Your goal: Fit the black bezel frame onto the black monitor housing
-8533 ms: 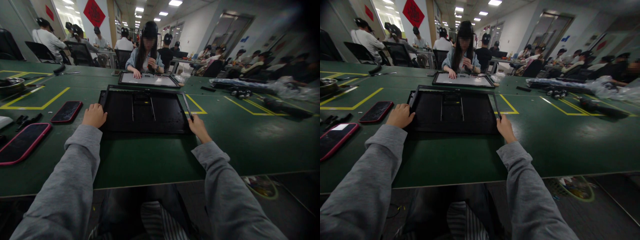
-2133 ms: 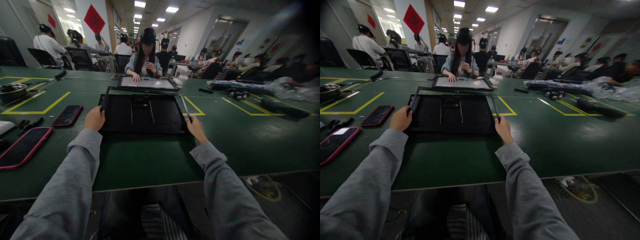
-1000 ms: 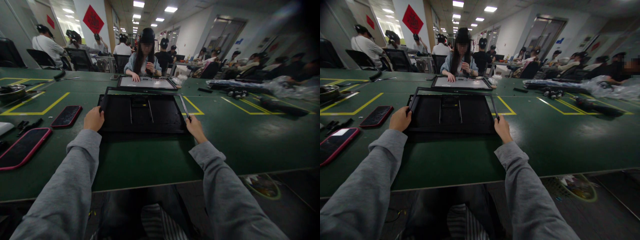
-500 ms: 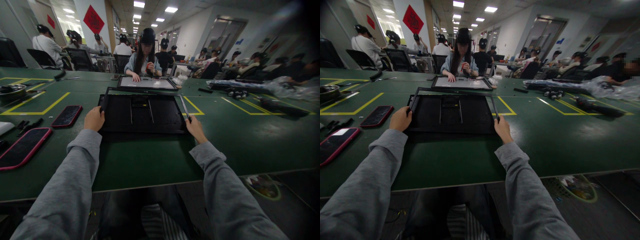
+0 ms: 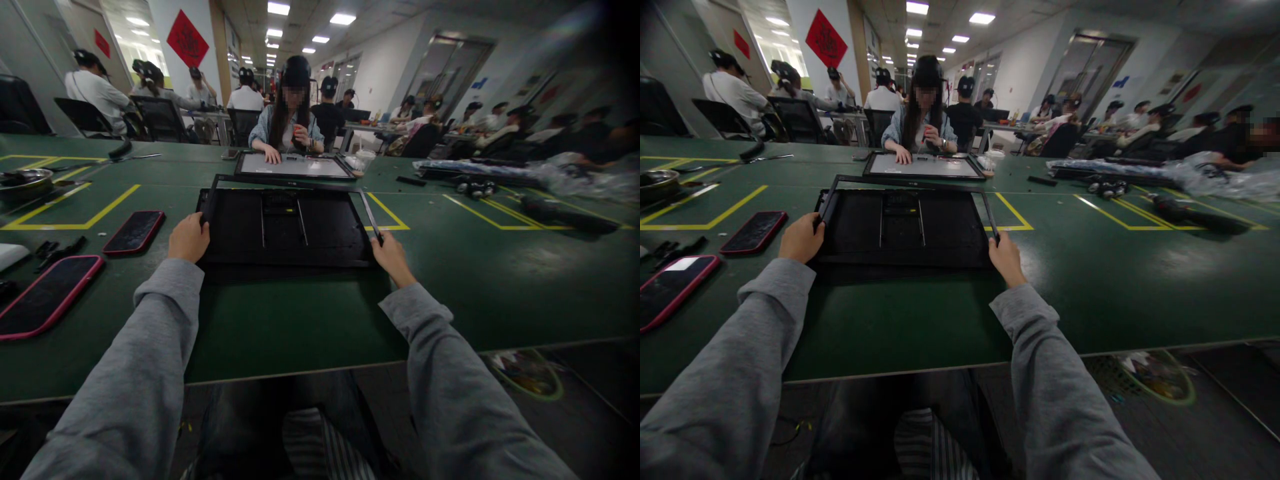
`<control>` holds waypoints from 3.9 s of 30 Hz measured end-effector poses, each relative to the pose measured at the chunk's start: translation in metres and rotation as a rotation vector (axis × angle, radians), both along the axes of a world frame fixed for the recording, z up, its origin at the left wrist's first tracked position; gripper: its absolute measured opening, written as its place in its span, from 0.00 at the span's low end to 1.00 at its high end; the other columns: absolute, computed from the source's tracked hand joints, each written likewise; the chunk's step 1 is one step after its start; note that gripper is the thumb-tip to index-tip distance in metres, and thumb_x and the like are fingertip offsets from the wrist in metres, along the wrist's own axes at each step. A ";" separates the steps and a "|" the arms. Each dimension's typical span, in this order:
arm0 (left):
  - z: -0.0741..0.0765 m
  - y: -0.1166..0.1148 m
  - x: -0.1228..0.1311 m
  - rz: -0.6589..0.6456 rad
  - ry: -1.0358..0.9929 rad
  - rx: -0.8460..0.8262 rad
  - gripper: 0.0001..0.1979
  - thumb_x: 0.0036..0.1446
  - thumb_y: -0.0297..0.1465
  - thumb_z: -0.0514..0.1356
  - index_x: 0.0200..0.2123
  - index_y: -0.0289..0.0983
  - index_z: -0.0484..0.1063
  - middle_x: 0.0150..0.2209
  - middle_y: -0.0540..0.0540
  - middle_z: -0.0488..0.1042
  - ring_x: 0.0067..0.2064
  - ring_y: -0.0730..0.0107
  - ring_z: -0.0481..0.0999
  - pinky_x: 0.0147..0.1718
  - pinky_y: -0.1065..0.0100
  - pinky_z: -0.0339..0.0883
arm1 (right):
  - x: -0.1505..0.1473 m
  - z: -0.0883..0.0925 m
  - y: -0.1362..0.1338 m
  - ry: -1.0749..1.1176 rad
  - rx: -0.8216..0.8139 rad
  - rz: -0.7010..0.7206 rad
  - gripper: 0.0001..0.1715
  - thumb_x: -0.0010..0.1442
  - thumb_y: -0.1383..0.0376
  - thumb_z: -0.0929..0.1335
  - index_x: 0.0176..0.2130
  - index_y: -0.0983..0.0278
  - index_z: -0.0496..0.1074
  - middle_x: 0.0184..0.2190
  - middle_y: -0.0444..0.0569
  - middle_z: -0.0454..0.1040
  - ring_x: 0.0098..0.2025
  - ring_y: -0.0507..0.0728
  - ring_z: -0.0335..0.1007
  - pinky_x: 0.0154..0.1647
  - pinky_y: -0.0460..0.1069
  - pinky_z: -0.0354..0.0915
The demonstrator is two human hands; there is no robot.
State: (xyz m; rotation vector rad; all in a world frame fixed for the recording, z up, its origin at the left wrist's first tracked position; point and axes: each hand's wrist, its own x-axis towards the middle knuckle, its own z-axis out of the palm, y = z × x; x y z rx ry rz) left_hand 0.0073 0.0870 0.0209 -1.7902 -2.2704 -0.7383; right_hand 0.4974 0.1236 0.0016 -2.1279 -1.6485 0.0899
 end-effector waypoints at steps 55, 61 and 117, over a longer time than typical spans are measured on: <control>0.003 -0.003 0.001 -0.025 0.014 -0.019 0.25 0.66 0.35 0.49 0.62 0.33 0.68 0.59 0.32 0.72 0.59 0.49 0.72 0.58 0.51 0.65 | 0.000 0.001 0.000 -0.016 -0.015 0.022 0.30 0.69 0.59 0.60 0.64 0.69 0.65 0.52 0.65 0.77 0.54 0.69 0.74 0.54 0.58 0.66; -0.001 0.000 -0.002 -0.025 -0.005 0.000 0.25 0.66 0.34 0.48 0.63 0.33 0.67 0.60 0.32 0.71 0.60 0.49 0.72 0.59 0.51 0.64 | -0.001 0.002 -0.002 -0.008 0.002 0.028 0.28 0.69 0.61 0.59 0.64 0.69 0.66 0.52 0.66 0.78 0.53 0.69 0.75 0.53 0.58 0.66; -0.009 0.004 -0.008 -0.015 0.015 0.091 0.25 0.64 0.32 0.48 0.60 0.28 0.68 0.57 0.29 0.72 0.60 0.46 0.68 0.60 0.49 0.61 | -0.005 -0.007 0.006 0.024 0.037 0.072 0.28 0.68 0.64 0.59 0.63 0.72 0.65 0.51 0.66 0.78 0.51 0.67 0.75 0.52 0.56 0.66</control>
